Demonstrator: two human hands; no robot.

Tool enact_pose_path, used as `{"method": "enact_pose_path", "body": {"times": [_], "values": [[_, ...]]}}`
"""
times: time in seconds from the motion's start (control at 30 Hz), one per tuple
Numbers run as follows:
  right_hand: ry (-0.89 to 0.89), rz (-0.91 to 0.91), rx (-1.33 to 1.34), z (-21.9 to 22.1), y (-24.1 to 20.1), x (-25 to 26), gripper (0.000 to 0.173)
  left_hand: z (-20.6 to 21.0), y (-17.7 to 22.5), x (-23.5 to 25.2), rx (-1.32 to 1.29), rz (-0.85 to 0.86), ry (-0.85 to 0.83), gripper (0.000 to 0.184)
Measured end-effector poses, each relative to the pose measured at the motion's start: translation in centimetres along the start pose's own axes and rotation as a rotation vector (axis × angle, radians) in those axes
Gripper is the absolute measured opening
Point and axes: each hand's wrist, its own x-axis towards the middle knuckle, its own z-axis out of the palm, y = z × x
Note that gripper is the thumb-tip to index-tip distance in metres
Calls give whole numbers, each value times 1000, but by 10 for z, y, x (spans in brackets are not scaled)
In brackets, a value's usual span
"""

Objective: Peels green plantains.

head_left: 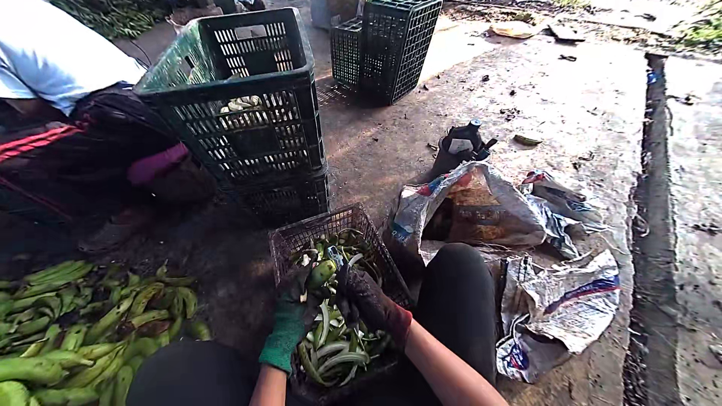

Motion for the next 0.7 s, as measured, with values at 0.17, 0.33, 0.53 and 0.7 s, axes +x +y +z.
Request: {"method": "enact_pose_path", "body": {"times": [0.17, 0.33, 0.53, 0.7], "values": [[178, -23, -468, -5, -11, 9, 25, -31, -18, 0, -390, -363, -303, 61], [32, 0, -736, 18, 4, -7, 35, -11, 0, 7, -1025, -576, -44, 34], [-69, 34, -187, 44, 10, -19, 22, -13, 1, 14, -1167, -460, -114, 35], [153, -572, -18, 2, -90, -4, 30, -40, -13, 3, -1118, -425, 63, 30]]}}
